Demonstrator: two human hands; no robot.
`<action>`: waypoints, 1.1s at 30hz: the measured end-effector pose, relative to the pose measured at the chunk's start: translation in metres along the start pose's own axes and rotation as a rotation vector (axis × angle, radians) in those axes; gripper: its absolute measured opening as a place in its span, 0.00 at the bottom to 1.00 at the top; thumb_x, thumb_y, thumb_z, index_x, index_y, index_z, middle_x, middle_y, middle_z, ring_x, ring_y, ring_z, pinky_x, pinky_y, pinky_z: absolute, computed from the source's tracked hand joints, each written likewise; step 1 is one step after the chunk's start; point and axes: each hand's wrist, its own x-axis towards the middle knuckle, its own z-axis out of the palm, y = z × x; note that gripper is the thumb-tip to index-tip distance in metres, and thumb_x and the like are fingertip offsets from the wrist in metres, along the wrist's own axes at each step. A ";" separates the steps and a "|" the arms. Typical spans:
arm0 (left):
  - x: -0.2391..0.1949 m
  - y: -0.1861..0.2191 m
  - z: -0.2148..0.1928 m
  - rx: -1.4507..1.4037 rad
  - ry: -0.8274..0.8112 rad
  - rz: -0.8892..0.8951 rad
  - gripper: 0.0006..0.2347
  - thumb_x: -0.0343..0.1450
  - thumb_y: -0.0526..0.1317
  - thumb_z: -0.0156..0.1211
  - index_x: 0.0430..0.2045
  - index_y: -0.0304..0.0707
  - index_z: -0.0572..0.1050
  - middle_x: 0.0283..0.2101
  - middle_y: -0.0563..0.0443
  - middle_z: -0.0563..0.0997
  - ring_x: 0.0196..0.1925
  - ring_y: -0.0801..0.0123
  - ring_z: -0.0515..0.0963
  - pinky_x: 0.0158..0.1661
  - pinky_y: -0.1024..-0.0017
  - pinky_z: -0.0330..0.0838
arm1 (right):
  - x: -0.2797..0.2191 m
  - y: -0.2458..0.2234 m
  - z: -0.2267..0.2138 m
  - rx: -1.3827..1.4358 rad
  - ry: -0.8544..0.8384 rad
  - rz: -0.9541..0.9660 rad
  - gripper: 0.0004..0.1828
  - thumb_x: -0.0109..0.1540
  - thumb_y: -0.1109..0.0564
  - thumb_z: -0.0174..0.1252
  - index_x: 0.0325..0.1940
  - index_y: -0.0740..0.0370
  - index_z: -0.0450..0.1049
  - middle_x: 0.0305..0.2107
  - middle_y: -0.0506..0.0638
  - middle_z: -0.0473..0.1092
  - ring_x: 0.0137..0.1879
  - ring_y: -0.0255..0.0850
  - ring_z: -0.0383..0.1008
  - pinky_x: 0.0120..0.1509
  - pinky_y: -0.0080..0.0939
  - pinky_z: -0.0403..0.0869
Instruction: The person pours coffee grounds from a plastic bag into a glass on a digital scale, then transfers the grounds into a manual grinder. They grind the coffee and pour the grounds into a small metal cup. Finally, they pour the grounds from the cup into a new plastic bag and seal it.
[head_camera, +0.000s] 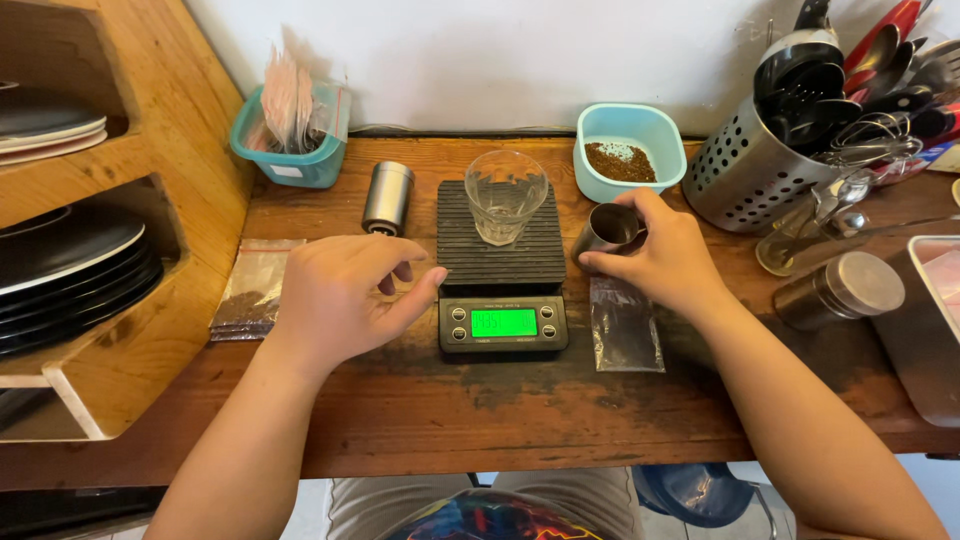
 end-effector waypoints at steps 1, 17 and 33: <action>0.000 0.000 0.000 -0.001 -0.002 -0.001 0.04 0.65 0.39 0.69 0.27 0.42 0.80 0.18 0.61 0.78 0.18 0.73 0.77 0.25 0.77 0.71 | -0.001 -0.003 -0.003 0.001 -0.001 0.002 0.35 0.47 0.49 0.79 0.52 0.59 0.72 0.42 0.56 0.78 0.53 0.51 0.78 0.56 0.49 0.75; 0.000 0.001 0.001 0.015 -0.021 0.007 0.05 0.66 0.40 0.70 0.27 0.42 0.80 0.18 0.61 0.78 0.18 0.73 0.77 0.25 0.77 0.71 | -0.010 0.014 -0.026 -0.439 -0.361 -0.043 0.15 0.51 0.46 0.70 0.40 0.49 0.82 0.28 0.46 0.77 0.39 0.46 0.80 0.45 0.46 0.76; 0.005 0.011 0.005 -0.131 -0.074 -0.030 0.04 0.66 0.39 0.68 0.28 0.41 0.81 0.19 0.58 0.80 0.18 0.71 0.79 0.25 0.76 0.72 | -0.012 0.005 -0.033 -0.410 -0.381 -0.179 0.04 0.52 0.54 0.69 0.30 0.51 0.82 0.24 0.48 0.76 0.36 0.48 0.79 0.44 0.45 0.76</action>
